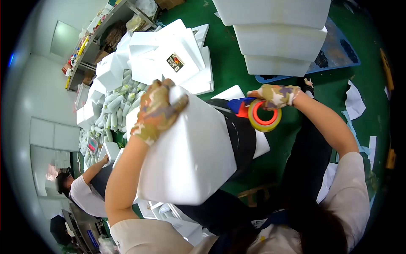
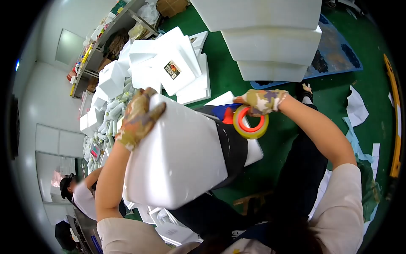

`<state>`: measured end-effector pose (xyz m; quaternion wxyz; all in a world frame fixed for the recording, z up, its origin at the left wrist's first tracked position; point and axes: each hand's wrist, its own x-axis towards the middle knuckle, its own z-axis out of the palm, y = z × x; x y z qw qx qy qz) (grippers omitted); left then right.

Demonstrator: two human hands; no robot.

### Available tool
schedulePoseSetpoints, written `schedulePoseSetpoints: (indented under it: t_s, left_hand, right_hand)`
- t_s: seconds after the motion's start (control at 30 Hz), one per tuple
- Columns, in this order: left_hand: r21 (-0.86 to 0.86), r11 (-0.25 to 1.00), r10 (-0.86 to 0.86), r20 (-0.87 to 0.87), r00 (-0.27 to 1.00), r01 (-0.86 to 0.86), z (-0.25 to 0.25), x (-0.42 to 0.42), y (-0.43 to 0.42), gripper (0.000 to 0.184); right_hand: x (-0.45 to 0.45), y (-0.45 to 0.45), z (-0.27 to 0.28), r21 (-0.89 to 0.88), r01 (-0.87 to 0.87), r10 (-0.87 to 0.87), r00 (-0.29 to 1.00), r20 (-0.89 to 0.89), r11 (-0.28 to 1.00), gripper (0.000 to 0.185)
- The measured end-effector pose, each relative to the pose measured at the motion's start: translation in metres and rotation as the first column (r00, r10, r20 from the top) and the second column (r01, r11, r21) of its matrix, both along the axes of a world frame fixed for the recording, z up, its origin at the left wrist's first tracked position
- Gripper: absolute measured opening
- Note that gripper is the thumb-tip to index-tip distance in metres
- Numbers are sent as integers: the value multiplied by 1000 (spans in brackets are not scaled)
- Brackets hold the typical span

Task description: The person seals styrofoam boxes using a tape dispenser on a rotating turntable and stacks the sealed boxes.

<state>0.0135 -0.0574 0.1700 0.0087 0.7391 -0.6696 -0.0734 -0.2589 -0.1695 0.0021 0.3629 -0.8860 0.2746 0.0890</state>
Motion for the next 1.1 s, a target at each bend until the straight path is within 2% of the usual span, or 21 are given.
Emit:
schedulePoseSetpoints:
  t_s: [0.03,0.13,0.17,0.2,0.3,0.33,0.37,0.4,0.43,0.5,0.53,0.57,0.6,0.63,0.7,0.8,0.83,0.9,0.97,1.0,1.1]
  left_hand:
    - [-36,997,64,-8,998,-65,-3,9,-4,42]
    - [16,963,265,118,957,-268,1,35,-14,48]
    - [-28,977,209,331,920,-212,0,50,-8,46]
    - [-124,989,130,422,897,-85,-17,92,0,46]
    - [-1,982,162,509,845,-188,-7,121,23,44]
    - [13,967,200,572,795,-253,-3,126,32,42]
    - [23,947,235,634,737,-321,-1,131,39,40]
    - [161,941,97,718,690,-299,12,109,38,40]
    - [70,996,-88,691,717,55,-4,135,40,44]
    - [-239,932,-189,325,927,273,19,15,30,61]
    - [-115,868,-460,177,870,482,30,-36,30,63]
    - [-28,733,-680,-11,734,679,30,-62,28,65]
    - [46,627,-779,51,625,777,18,-70,21,64]
    - [127,512,-859,94,503,850,10,-78,17,63]
    - [228,734,-663,31,748,640,14,-80,18,57]
    - [83,876,-482,111,869,476,1,-80,11,54]
    - [79,940,-340,123,932,332,1,-80,3,52]
    - [63,988,-148,99,984,143,-4,-76,-19,50]
    - [7,994,-113,146,983,113,-11,-66,-40,49]
    - [-35,999,-39,88,995,42,-13,-61,-46,48]
    - [-79,986,151,18,988,-149,-24,-23,-75,45]
  right_hand:
    - [-11,3,-9,-58,-28,35,991,128,998,64]
    - [-35,23,-7,-37,7,-2,993,122,999,65]
    - [-38,28,-3,-33,18,-15,995,96,999,65]
    - [-41,33,-1,-32,32,-30,997,74,999,65]
    - [-46,33,-10,-172,134,-119,988,93,976,66]
    - [-48,27,-18,-241,158,-98,965,245,958,63]
    - [-47,19,-24,-194,174,-138,972,189,965,64]
    - [-43,14,-24,-209,169,-129,973,190,963,65]
    - [-39,10,-23,-223,167,-125,973,192,960,66]
    - [-34,5,-15,-242,140,-108,984,138,960,67]
    - [-34,3,-19,-196,144,-118,983,140,970,67]
    - [-36,2,-27,-146,151,-131,982,137,978,67]
    - [-45,3,-40,-289,112,-30,960,277,951,67]
    - [-49,13,-26,-276,113,-37,964,264,954,67]
    - [-56,32,-4,-162,85,-68,992,107,983,67]
    - [-72,60,-14,-73,77,-62,981,186,994,64]
    - [-79,70,-12,-33,67,-60,980,190,997,63]
    - [-98,82,-7,-74,74,-58,978,198,995,64]
    - [-115,89,7,-19,171,-171,985,8,985,64]
    - [-124,91,-8,-90,123,-109,983,151,988,64]
    - [-118,115,6,-129,126,-118,991,68,984,63]
